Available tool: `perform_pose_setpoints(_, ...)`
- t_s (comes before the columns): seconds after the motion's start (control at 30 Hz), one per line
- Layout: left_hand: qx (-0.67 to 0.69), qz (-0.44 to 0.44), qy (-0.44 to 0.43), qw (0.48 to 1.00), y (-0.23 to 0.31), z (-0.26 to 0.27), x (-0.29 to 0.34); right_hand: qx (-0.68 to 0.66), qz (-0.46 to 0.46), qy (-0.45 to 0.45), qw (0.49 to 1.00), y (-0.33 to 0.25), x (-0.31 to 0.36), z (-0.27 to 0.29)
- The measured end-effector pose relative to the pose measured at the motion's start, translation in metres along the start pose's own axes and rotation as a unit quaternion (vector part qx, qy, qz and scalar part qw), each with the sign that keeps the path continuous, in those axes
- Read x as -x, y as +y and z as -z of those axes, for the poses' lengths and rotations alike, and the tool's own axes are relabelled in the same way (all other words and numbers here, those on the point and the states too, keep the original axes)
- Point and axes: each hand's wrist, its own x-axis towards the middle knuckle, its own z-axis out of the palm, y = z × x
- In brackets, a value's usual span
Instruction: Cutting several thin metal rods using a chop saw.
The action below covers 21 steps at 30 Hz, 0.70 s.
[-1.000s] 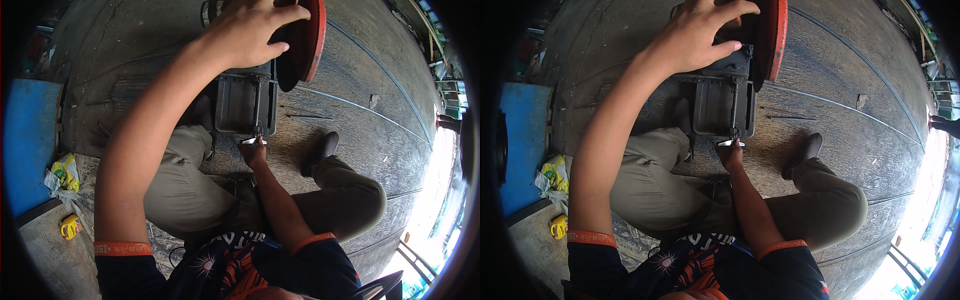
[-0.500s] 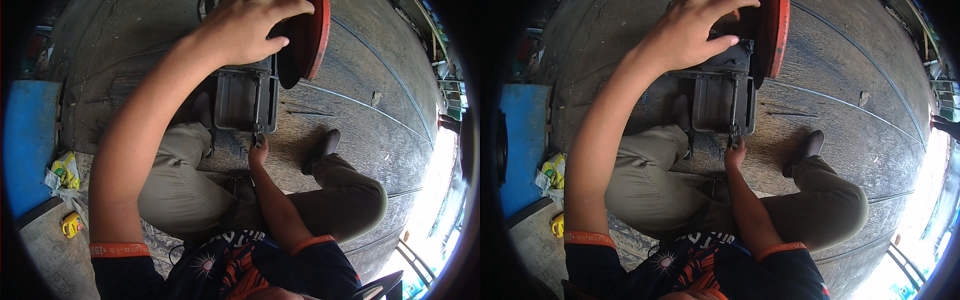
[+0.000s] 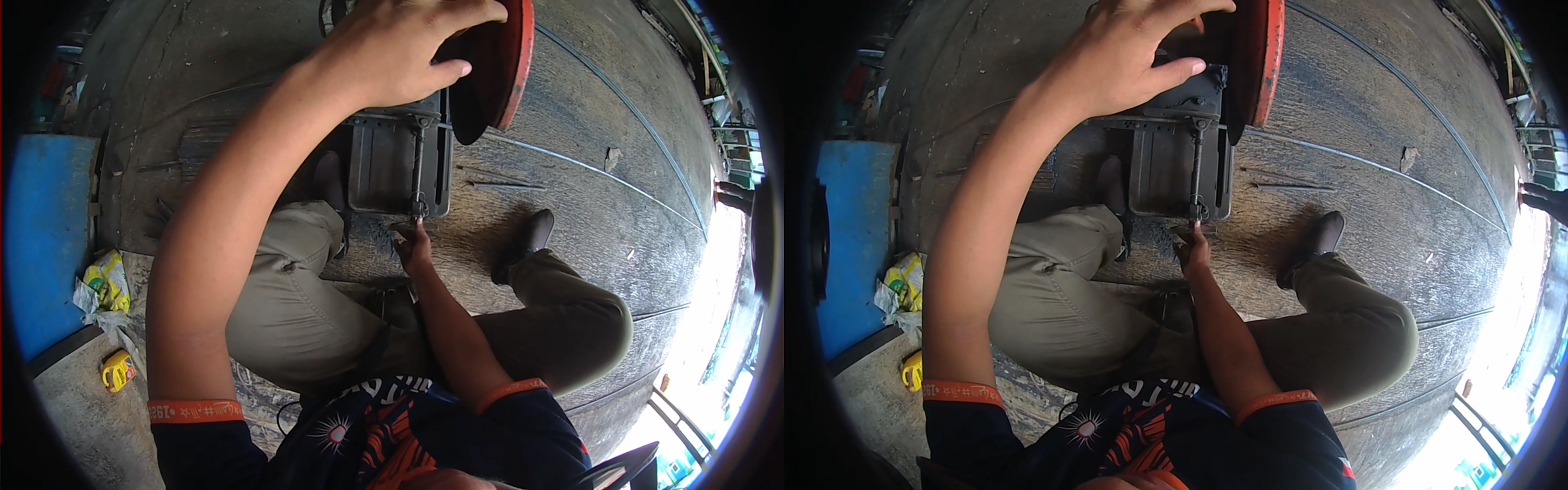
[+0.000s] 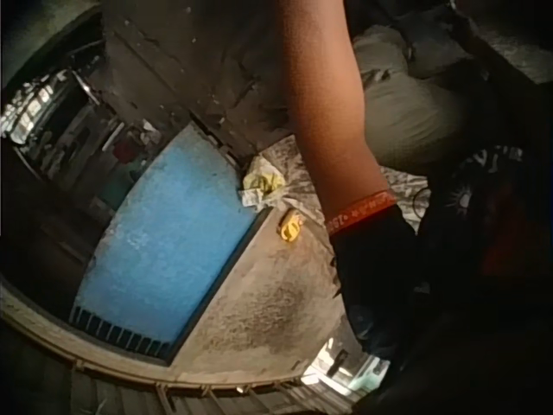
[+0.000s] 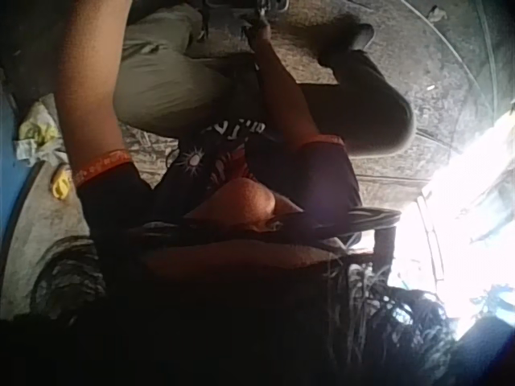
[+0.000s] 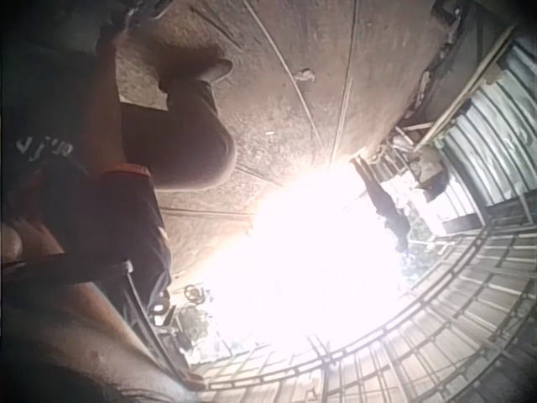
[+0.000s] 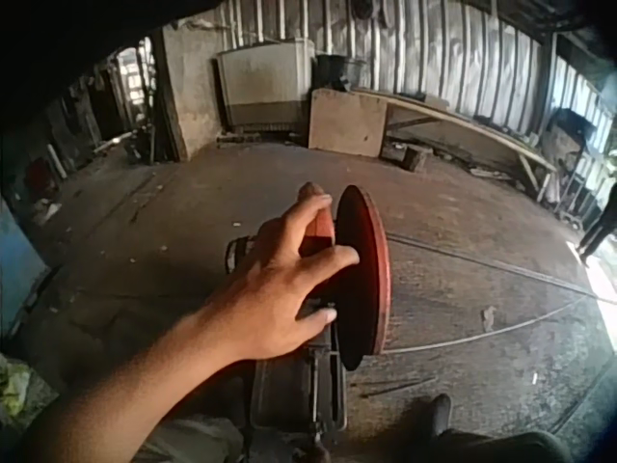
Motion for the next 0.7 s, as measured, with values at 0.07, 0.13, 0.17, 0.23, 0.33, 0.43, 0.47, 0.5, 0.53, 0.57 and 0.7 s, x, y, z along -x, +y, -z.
perform_pose_setpoints(0.07,0.001,-0.001,-0.005,1.000,0.000,-0.001,-0.001,-0.006,-0.015,-0.021,1.000,-0.001,-0.002,0.002)
perform_pose_setpoints(0.13,0.048,0.006,0.073,0.996,0.004,-0.008,0.005,-0.047,-0.024,0.026,0.998,0.001,0.007,-0.010)
perform_pose_setpoints(0.17,0.096,0.009,0.159,0.982,0.013,-0.016,0.010,-0.049,-0.028,0.025,0.998,0.000,0.008,-0.014)
perform_pose_setpoints(0.23,0.029,0.099,0.070,0.992,0.035,-0.029,0.036,-0.073,0.039,0.100,0.992,-0.005,0.006,-0.008)
perform_pose_setpoints(0.33,0.028,0.297,-0.024,0.954,0.086,-0.068,0.093,0.018,0.174,0.237,0.956,-0.015,0.002,-0.018)
perform_pose_setpoints(0.43,0.144,0.568,-0.282,0.760,0.111,-0.146,0.159,0.117,0.304,0.360,0.874,-0.029,-0.005,-0.030)
perform_pose_setpoints(0.47,0.240,0.665,-0.302,0.640,0.108,-0.180,0.187,0.171,0.255,0.355,0.883,-0.037,-0.002,-0.035)
perform_pose_setpoints(0.5,0.311,0.711,-0.257,0.576,0.112,-0.205,0.207,0.222,0.208,0.356,0.884,-0.046,-0.003,-0.032)
perform_pose_setpoints(0.53,0.386,0.740,-0.216,0.507,0.124,-0.238,0.221,0.253,0.238,0.382,0.856,-0.051,-0.017,-0.011)
perform_pose_setpoints(0.57,0.240,0.764,-0.138,0.583,0.133,-0.283,0.272,0.249,0.235,0.375,0.862,-0.049,-0.019,-0.020)
perform_pose_setpoints(0.7,0.296,0.735,-0.153,0.591,0.134,-0.271,0.286,0.351,0.202,0.318,0.858,-0.048,-0.020,-0.012)
